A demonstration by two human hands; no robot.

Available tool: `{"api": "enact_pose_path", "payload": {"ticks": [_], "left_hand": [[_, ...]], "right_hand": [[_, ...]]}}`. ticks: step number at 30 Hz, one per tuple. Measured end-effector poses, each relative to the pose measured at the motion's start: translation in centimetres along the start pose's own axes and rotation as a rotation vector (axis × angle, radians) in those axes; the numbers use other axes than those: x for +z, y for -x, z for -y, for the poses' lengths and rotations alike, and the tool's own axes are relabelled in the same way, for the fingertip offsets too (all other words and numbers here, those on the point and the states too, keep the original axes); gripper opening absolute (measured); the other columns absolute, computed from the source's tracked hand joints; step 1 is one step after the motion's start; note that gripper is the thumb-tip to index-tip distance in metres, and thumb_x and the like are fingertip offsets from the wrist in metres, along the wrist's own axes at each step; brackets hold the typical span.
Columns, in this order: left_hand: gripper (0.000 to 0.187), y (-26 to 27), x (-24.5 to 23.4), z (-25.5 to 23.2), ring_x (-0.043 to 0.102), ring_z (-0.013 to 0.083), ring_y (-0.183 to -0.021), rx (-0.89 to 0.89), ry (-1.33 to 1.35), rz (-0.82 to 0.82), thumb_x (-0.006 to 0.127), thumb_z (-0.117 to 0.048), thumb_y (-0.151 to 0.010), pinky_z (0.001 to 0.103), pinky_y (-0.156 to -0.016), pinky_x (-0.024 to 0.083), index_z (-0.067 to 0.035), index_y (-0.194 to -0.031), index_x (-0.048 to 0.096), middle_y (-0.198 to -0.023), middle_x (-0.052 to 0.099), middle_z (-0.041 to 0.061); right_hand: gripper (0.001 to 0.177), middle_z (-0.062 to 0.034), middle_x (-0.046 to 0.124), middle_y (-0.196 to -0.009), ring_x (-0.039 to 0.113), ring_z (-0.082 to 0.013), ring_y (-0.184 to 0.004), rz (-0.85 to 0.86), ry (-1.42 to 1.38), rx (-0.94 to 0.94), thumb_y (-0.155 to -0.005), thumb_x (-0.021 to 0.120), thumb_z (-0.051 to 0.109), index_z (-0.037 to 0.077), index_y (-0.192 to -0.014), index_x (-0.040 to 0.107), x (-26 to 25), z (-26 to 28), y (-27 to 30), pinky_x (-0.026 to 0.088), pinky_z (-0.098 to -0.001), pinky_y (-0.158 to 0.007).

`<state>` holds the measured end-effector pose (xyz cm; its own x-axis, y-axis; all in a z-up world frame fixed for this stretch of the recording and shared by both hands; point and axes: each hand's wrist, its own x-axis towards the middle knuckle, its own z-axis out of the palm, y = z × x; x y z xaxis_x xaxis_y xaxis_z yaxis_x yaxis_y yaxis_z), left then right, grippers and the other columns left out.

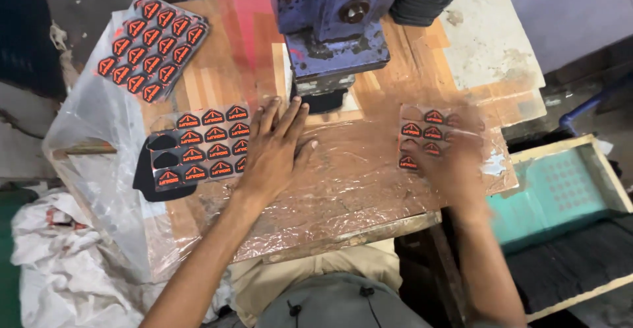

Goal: The person uses a manual press to stamp a logo onto small black items, then places them into clear plastic packaging. They repeatedly pick up the packaged items and arrange them on the workbench.

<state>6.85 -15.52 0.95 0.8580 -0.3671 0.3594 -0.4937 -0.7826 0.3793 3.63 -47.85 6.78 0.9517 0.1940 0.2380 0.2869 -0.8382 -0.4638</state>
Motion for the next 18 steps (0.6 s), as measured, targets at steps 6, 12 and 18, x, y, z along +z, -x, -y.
{"api": "enact_pose_path", "payload": {"ticks": [6,12,18], "left_hand": [[0.066,-0.1,0.1,0.2,0.036,0.0435,-0.145,0.023,0.011,0.009,0.061,-0.042,-0.099,0.059,-0.120,0.025,0.000,-0.148,0.050,-0.157,0.045,0.017],[0.064,0.2,0.1,0.0,0.033,0.0438,-0.147,0.014,-0.002,0.005,0.060,-0.039,-0.099,0.061,-0.121,0.024,0.001,-0.148,0.050,-0.158,0.044,0.017],[0.067,0.6,0.3,0.2,0.032,0.0449,-0.146,0.029,-0.079,0.012,0.060,-0.028,-0.091,0.061,-0.120,0.025,0.001,-0.150,0.048,-0.160,0.042,0.019]], "right_hand": [[0.044,-0.0123,0.075,-0.102,0.066,-0.0181,-0.089,-0.056,-0.335,0.836,-0.092,0.083,0.026,-0.005,-0.120,0.070,-7.2,-15.8,11.1,0.053,-0.0331,-0.077],[0.031,-0.0031,0.071,-0.105,0.066,-0.0107,-0.085,-0.393,-0.701,0.530,-0.099,0.074,0.005,0.003,-0.128,0.065,-4.5,-3.6,7.4,0.056,-0.0262,-0.071],[0.049,0.0003,0.071,-0.101,0.063,-0.0090,-0.080,0.116,-0.759,0.590,-0.093,0.071,0.016,0.010,-0.139,0.056,2.7,4.6,-4.4,0.054,-0.0282,-0.062]]}}
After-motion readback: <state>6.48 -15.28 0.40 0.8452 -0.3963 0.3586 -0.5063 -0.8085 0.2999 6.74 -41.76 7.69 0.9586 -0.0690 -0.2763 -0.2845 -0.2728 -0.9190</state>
